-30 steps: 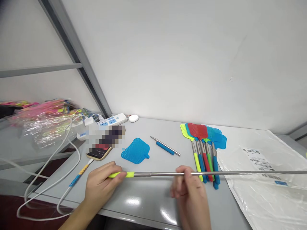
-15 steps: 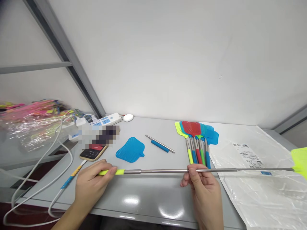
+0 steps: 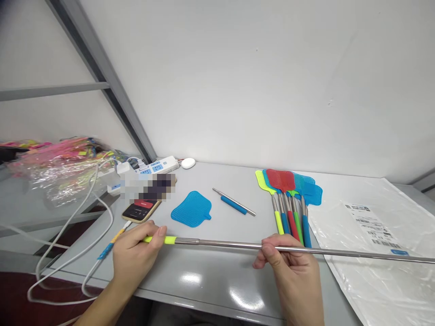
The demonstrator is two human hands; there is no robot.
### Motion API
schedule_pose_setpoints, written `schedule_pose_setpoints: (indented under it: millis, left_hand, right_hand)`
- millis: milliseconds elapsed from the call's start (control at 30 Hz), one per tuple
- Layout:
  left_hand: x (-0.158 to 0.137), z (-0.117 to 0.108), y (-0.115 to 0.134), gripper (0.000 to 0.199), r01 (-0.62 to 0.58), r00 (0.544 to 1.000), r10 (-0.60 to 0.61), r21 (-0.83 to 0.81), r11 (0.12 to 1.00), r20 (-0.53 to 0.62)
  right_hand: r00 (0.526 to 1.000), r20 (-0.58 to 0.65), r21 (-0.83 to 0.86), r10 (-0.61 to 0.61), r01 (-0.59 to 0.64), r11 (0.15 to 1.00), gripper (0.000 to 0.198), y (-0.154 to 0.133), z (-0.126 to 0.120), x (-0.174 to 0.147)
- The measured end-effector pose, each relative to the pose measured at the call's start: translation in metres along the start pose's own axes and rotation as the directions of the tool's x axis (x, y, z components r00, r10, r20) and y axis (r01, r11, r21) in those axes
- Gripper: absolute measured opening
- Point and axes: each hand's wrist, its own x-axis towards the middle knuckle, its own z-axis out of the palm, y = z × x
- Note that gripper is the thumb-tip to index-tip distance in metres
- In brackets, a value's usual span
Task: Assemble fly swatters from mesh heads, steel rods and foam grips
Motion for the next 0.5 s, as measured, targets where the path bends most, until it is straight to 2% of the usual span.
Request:
schedule_pose_setpoints:
  millis: [167, 333, 500]
  left_hand:
    - [-0.001, 0.002, 0.004, 0.031, -0.021, 0.999, 0.023, -0.039, 0.999, 0.039]
    - [-0.004, 0.005, 0.006, 0.027, -0.077, 0.99, 0.088, -0.098, 0.992, 0.112]
    - [-0.002, 0.003, 0.008, 0.027, -0.133, 0.981, 0.152, -0.15, 0.98, 0.123]
  right_hand:
    - [0.996, 0.081, -0.102, -0.029, 0.037, 0.994, 0.012, -0.005, 0.018, -0.005]
    - [0.988, 0.152, -0.084, 0.03, -0.017, 0.996, 0.015, -0.007, 0.051, -0.012]
    - [0.985, 0.145, -0.055, 0.091, -0.084, 0.995, 0.018, -0.012, 0.074, -0.021]
